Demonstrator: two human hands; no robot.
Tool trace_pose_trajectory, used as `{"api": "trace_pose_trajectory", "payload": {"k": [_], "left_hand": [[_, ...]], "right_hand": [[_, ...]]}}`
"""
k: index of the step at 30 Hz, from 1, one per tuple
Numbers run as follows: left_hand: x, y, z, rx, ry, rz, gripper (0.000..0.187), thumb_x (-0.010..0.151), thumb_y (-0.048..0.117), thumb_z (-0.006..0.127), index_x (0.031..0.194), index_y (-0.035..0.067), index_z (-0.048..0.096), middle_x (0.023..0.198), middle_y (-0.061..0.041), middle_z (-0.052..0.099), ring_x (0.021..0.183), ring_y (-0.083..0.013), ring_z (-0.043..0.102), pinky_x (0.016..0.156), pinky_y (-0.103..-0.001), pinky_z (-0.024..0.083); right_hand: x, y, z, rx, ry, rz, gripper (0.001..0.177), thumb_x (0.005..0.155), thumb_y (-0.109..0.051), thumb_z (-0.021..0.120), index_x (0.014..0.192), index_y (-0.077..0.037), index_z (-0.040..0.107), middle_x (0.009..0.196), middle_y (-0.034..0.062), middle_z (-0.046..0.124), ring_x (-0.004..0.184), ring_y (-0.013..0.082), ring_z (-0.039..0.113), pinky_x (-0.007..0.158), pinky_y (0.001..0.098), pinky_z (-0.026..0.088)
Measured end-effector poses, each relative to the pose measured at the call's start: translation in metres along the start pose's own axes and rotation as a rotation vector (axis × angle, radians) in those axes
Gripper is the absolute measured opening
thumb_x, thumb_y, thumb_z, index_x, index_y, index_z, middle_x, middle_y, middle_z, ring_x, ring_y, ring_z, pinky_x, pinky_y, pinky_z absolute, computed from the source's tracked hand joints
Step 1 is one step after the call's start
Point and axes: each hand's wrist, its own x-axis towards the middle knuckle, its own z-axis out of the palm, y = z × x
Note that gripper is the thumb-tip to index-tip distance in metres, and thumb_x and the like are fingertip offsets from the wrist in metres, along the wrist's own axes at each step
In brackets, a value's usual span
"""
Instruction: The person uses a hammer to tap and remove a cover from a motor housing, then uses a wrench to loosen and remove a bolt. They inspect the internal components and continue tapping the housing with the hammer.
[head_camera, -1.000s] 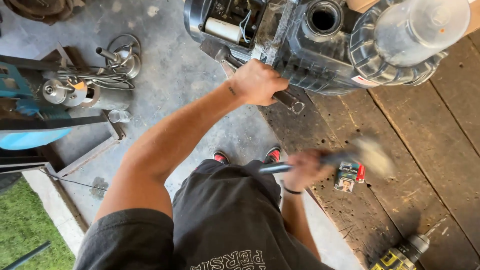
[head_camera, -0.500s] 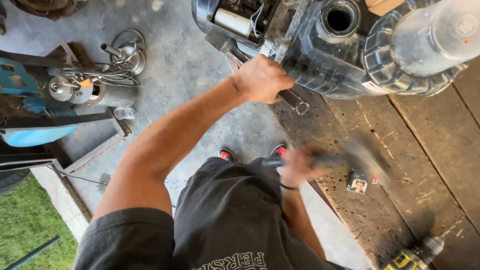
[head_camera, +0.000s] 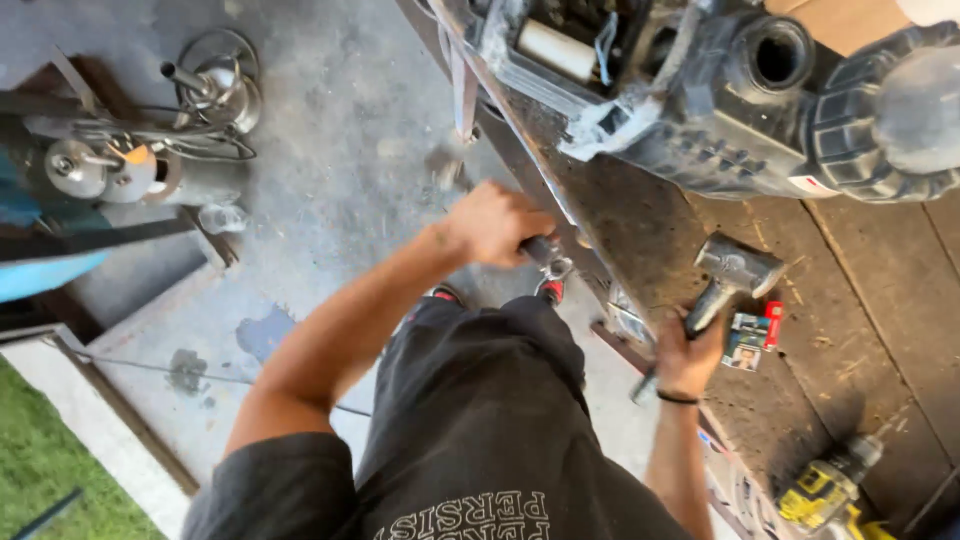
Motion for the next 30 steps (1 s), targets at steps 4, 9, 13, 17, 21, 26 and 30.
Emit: {"api": "trace_pose_trajectory", "payload": {"k": [4, 9, 13, 17, 21, 26, 30], "left_hand": [[-0.1, -0.031, -0.005, -0.288, -0.144, -0.297, 0.028, 0.071, 0.034, 0.071, 0.095, 0.022, 0.064, 0.079, -0.008, 0.069, 0.083, -0.0364, 0.072, 0.071, -0.056, 0.058], [-0.179, -0.09, -0.008, -0.275, 0.008, -1.09, 0.023, 0.086, 0.047, 0.073, 0.09, 0.025, 0.068, 0.065, -0.008, 0.062, 0.068, -0.0344, 0.068, 0.063, -0.045, 0.051], [-0.135, -0.136, -0.058, -0.314, 0.122, -1.185, 0.025, 0.088, 0.045, 0.074, 0.11, 0.031, 0.072, 0.065, -0.009, 0.061, 0.069, -0.032, 0.068, 0.065, -0.043, 0.051], [-0.045, -0.17, -0.129, -0.378, 0.26, -1.168, 0.048, 0.085, 0.049, 0.069, 0.129, 0.032, 0.062, 0.081, -0.003, 0.063, 0.074, -0.0235, 0.063, 0.069, -0.041, 0.048], [0.03, -0.216, -0.169, -0.351, 0.297, -0.986, 0.058, 0.085, 0.062, 0.065, 0.13, 0.025, 0.064, 0.105, 0.005, 0.074, 0.09, -0.0127, 0.064, 0.078, -0.035, 0.047], [0.111, -0.256, -0.187, -0.507, -0.052, -0.874, 0.088, 0.081, 0.07, 0.065, 0.15, 0.021, 0.041, 0.132, -0.014, 0.067, 0.116, -0.0296, 0.066, 0.092, -0.043, 0.053], [0.161, -0.273, -0.204, -0.435, -0.308, -0.861, 0.058, 0.086, 0.049, 0.068, 0.14, 0.033, 0.052, 0.078, 0.0, 0.065, 0.069, -0.0186, 0.061, 0.065, -0.037, 0.044]], "right_hand": [[-0.014, 0.004, 0.007, 0.115, -0.064, 0.265, 0.022, 0.095, -0.019, 0.071, 0.089, -0.011, 0.052, 0.048, 0.0094, 0.047, 0.037, 0.0211, 0.051, 0.033, 0.0362, 0.042], [-0.007, 0.017, 0.021, 0.518, -0.158, 0.74, 0.02, 0.101, -0.026, 0.06, 0.106, -0.013, 0.046, 0.074, -0.0051, 0.04, 0.049, 0.0065, 0.039, 0.038, 0.0271, 0.035], [0.028, 0.016, 0.017, 0.352, -0.095, 0.673, 0.022, 0.102, -0.023, 0.063, 0.114, -0.009, 0.052, 0.071, 0.0039, 0.049, 0.048, 0.0156, 0.045, 0.041, 0.0355, 0.039], [0.061, -0.018, 0.001, -0.756, -0.068, 0.311, 0.038, 0.091, -0.049, 0.066, 0.111, -0.017, 0.069, 0.089, 0.0154, 0.073, 0.087, 0.0426, 0.071, 0.073, 0.0532, 0.055], [0.073, 0.0, -0.005, -0.91, 0.278, -0.21, 0.026, 0.097, -0.024, 0.069, 0.12, -0.022, 0.081, 0.106, 0.005, 0.076, 0.094, 0.0321, 0.071, 0.063, 0.0477, 0.056], [0.082, -0.04, 0.026, -0.586, 0.389, -0.084, 0.019, 0.102, -0.016, 0.069, 0.113, -0.009, 0.081, 0.1, 0.0062, 0.078, 0.091, 0.0225, 0.074, 0.074, 0.0362, 0.058], [0.064, -0.082, 0.072, -0.42, 0.42, 0.075, 0.018, 0.106, -0.017, 0.071, 0.117, -0.006, 0.079, 0.097, 0.0086, 0.075, 0.088, 0.0163, 0.071, 0.081, 0.0297, 0.055]]}}
